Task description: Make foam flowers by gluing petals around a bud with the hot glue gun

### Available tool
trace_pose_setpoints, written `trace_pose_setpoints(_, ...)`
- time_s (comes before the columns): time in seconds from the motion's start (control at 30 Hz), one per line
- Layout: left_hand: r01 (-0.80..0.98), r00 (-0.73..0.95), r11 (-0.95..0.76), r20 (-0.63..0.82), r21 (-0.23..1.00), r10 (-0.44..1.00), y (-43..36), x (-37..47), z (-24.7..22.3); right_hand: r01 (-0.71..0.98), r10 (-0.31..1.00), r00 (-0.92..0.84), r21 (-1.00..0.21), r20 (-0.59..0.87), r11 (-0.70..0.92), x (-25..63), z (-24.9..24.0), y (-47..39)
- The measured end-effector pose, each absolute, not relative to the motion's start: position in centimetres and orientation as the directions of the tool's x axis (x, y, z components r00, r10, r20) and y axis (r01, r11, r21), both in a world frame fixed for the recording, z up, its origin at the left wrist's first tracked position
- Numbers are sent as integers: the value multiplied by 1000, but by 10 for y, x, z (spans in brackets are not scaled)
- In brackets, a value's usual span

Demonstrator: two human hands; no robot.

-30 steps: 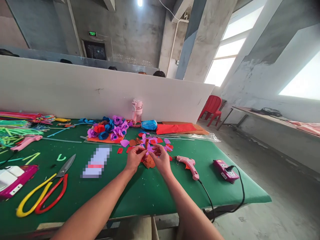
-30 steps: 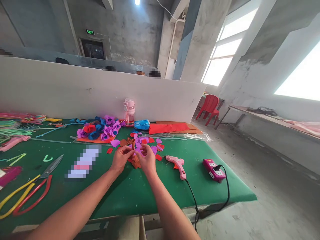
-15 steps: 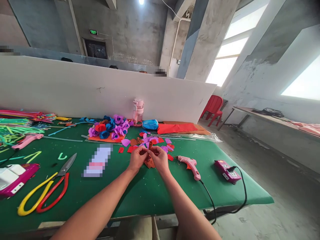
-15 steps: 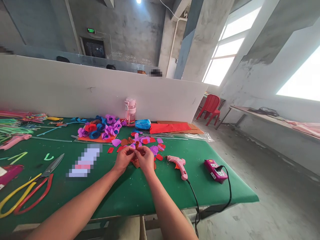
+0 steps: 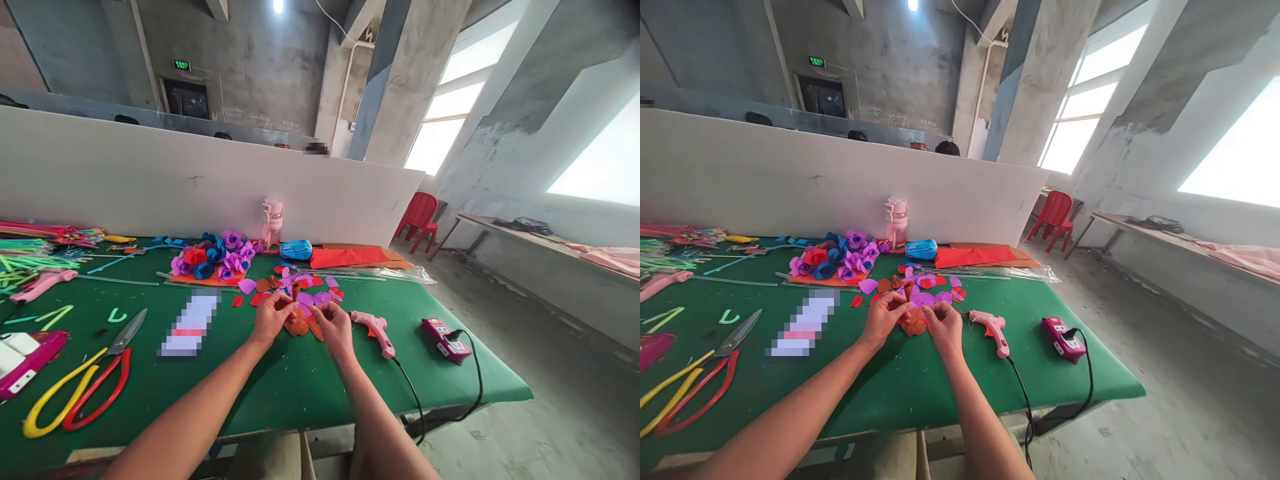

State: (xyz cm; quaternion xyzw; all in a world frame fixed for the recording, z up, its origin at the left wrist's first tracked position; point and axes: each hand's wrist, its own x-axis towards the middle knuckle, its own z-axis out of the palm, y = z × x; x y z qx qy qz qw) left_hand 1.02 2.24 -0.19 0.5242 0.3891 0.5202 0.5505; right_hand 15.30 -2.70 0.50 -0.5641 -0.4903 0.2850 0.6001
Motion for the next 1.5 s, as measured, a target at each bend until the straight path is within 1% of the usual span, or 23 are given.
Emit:
trace_pose_setpoints(0.13,-228,138,-16,49,974,989,23,9,0,102,927,321,-980,195,170,150,5,-27)
trace_pose_setpoints(0.3,-270,120,24,8,963,993,24,8,1,-205,976,216,-978,1,47,146,-2,-25)
trace_pose_setpoints(0.33,-275,125,31,3,961,992,24,8,2,-233,980,197,-972,-25,22,146,-2,-25)
trace_pose_setpoints(0.4,-281,140,41,-2,959,990,24,8,2,-223,977,209,-975,-42,6,149,1,-25)
trace_pose_setpoints(0.5,-289,149,33,11,957,989,27,5,2,-94,946,323,-993,37,71,159,7,-28)
trace_pose_setpoints(0.57,-290,130,-11,51,957,990,31,1,2,27,929,351,-993,121,119,169,10,-32)
trace_pose_setpoints(0.63,-250,100,-101,129,963,987,35,-3,2,129,943,291,-983,164,131,178,10,-38)
trace_pose_setpoints(0.7,-203,54,-212,227,956,972,38,-5,4,241,961,225,-965,159,103,182,9,-44)
trace_pose_setpoints(0.77,-194,25,-282,292,939,956,39,-6,5,398,965,184,-912,189,103,184,9,-47)
trace_pose_setpoints(0.8,-210,27,-295,307,932,951,39,-6,7,485,958,163,-865,238,132,185,10,-46)
trace_pose_setpoints(0.87,-263,57,-280,305,923,951,38,-6,8,637,928,137,-749,345,184,188,15,-40)
trace_pose_setpoints(0.9,-284,76,-264,296,922,952,38,-6,9,694,913,156,-700,377,170,192,19,-36)
trace_pose_setpoints(0.93,-294,87,-250,286,923,954,38,-7,9,737,904,206,-668,374,109,196,22,-32)
trace_pose_setpoints(0.97,-292,85,-243,278,925,957,38,-7,9,759,908,244,-650,341,40,200,25,-29)
trace_pose_setpoints(1.0,-280,76,-242,273,929,959,39,-8,9,778,923,233,-628,306,12,203,27,-27)
trace_pose_setpoints(1.07,-238,64,-251,273,938,960,41,-9,8,834,972,98,-550,212,36,207,28,-28)
trace_pose_setpoints(1.13,-195,76,-258,277,946,958,42,-10,7,906,994,-48,-415,96,84,205,25,-31)
trace_pose_setpoints(1.17,-179,90,-258,277,949,957,42,-10,7,939,996,-78,-332,37,86,202,23,-33)
trace_pose_setpoints(1.27,-155,127,-260,280,953,952,40,-8,5,992,995,-75,-103,-69,67,189,20,-34)
trace_pose_setpoints(1.33,-144,141,-260,280,955,949,39,-6,5,996,991,-85,-12,-100,84,182,20,-31)
trace_pose_setpoints(1.37,-138,146,-259,278,956,949,38,-6,5,995,990,-96,10,-105,98,180,20,-30)
trace_pose_setpoints(1.43,-132,148,-253,272,958,951,36,-4,5,993,989,-121,-4,-84,121,180,20,-27)
trace_pose_setpoints(1.5,-134,152,-243,262,961,953,35,-4,6,988,991,-128,-93,-30,125,185,18,-26)
